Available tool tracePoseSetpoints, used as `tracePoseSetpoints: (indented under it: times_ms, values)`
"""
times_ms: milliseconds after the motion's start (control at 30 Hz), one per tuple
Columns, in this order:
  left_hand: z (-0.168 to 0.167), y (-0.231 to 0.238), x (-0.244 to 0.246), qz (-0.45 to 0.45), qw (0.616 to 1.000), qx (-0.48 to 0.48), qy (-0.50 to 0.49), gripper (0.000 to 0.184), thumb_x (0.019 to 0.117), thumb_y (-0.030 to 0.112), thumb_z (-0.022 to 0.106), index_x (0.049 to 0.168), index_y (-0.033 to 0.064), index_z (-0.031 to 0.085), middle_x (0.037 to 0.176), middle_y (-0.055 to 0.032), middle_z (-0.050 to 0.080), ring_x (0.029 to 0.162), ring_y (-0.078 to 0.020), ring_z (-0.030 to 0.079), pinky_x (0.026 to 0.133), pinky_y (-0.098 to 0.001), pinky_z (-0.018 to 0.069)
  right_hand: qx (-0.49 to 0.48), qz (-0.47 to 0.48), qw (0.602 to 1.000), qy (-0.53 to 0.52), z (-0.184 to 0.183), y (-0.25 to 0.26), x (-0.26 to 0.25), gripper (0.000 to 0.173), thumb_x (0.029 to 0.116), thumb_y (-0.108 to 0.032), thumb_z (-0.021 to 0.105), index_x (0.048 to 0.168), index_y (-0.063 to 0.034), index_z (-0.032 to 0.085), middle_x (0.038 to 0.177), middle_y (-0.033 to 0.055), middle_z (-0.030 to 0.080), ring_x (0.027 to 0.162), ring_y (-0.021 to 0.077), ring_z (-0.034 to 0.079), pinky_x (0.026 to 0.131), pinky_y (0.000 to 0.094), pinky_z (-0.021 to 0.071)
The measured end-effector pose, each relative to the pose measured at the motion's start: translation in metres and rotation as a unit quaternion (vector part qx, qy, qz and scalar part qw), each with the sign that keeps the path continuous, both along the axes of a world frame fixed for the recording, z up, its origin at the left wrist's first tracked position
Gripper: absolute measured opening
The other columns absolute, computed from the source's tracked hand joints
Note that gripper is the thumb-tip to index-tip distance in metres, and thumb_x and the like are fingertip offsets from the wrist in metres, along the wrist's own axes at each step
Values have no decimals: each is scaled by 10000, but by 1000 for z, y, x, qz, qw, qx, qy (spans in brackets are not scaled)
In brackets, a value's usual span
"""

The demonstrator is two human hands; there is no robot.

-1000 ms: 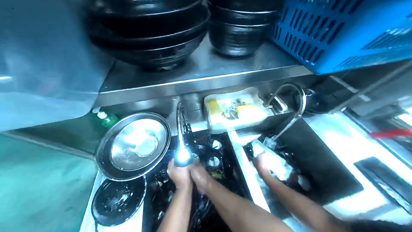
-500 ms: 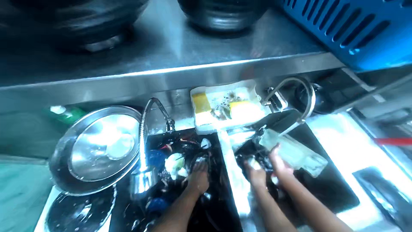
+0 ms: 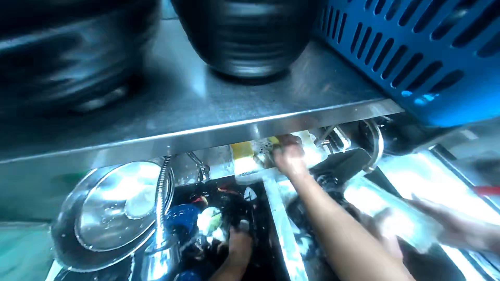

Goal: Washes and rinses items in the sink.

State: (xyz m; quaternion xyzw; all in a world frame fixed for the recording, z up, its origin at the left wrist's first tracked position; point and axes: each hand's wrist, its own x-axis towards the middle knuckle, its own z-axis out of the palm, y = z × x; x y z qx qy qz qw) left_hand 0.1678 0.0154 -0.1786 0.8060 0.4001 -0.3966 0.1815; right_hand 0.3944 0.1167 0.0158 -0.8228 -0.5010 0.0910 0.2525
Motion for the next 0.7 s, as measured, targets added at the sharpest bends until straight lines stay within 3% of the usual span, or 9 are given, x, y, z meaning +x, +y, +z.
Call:
tracePoseSetpoints:
  times_ms: [67, 133, 267, 367, 433, 467, 567, 633, 700]
  values:
    - [10, 0, 1, 6, 1000, -8, 29, 334, 1017, 123, 507, 1289, -19, 639, 1351, -252, 613, 1237, -468, 576, 1070, -690, 375, -215, 48, 975, -40, -6, 27, 6, 507, 1002, -357, 567, 1440, -103, 582, 1519, 178, 518, 1448, 387, 430, 1157, 621, 361]
    - [16, 0, -3, 8, 999, -14, 36, 358, 979, 152, 576, 1283, -23, 642, 1370, -261, 592, 1241, -476, 563, 1057, -696, 382, -364, 98, 925, -40, -14, 40, 7, 516, 970, -379, 614, 1351, -32, 629, 1423, 228, 584, 1361, 428, 513, 1087, 687, 399]
    - [27, 0, -11, 83, 996, -24, 25, 408, 963, 143, 608, 1333, -29, 603, 1389, -272, 577, 1263, -491, 546, 1011, -709, 416, -457, 140, 878, 18, -13, 48, 10, 439, 1032, -311, 547, 1272, 40, 655, 1358, 272, 610, 1311, 437, 551, 1076, 664, 411]
    - [32, 8, -23, 139, 990, 16, -16, 530, 896, 212, 693, 1371, 9, 574, 1347, -263, 603, 1229, -491, 569, 962, -688, 466, -338, 83, 937, 29, -22, 37, 16, 452, 1024, -337, 536, 1330, -21, 640, 1390, 251, 598, 1332, 438, 536, 1086, 672, 412]
    - [29, 19, -42, 151, 985, 69, -46, 682, 839, 260, 749, 1448, 65, 512, 1429, -227, 556, 1307, -502, 499, 981, -701, 443, -148, 47, 987, 49, -24, 18, 15, 423, 1007, -291, 564, 1378, -102, 635, 1366, 205, 630, 1287, 397, 586, 1076, 639, 455]
    - [26, 24, -56, 153, 983, 85, -49, 724, 825, 309, 756, 1468, 94, 503, 1505, -173, 512, 1374, -492, 438, 1006, -713, 417, -20, 36, 997, 70, -26, 4, 11, 355, 1004, -236, 577, 1303, -71, 673, 1258, 205, 680, 1181, 372, 650, 1017, 613, 507]
    - [18, 28, -100, 183, 980, 70, -33, 839, 850, 412, 747, 1564, 128, 411, 1706, -29, 225, 1500, -455, 273, 1059, -741, 342, 238, 13, 961, 140, -37, -46, -27, 300, 1028, -182, 561, 1263, -15, 643, 1136, 160, 703, 971, 248, 711, 867, 493, 598]
    - [10, 25, -122, 196, 976, 85, -28, 943, 855, 537, 700, 1626, 181, 290, 1712, 5, 206, 1506, -432, 276, 1080, -730, 320, 240, -16, 956, 166, -58, -87, -59, 349, 1027, -219, 540, 1310, -31, 619, 1138, 134, 699, 947, 204, 699, 843, 444, 597]
    - [5, 22, -129, 191, 975, 107, -40, 944, 867, 632, 638, 1634, 217, 276, 1706, 14, 230, 1527, -415, 239, 1137, -727, 225, 179, -43, 973, 140, -96, -132, -86, 385, 1006, -175, 530, 1338, -5, 622, 1268, 171, 675, 1140, 260, 672, 997, 472, 554]
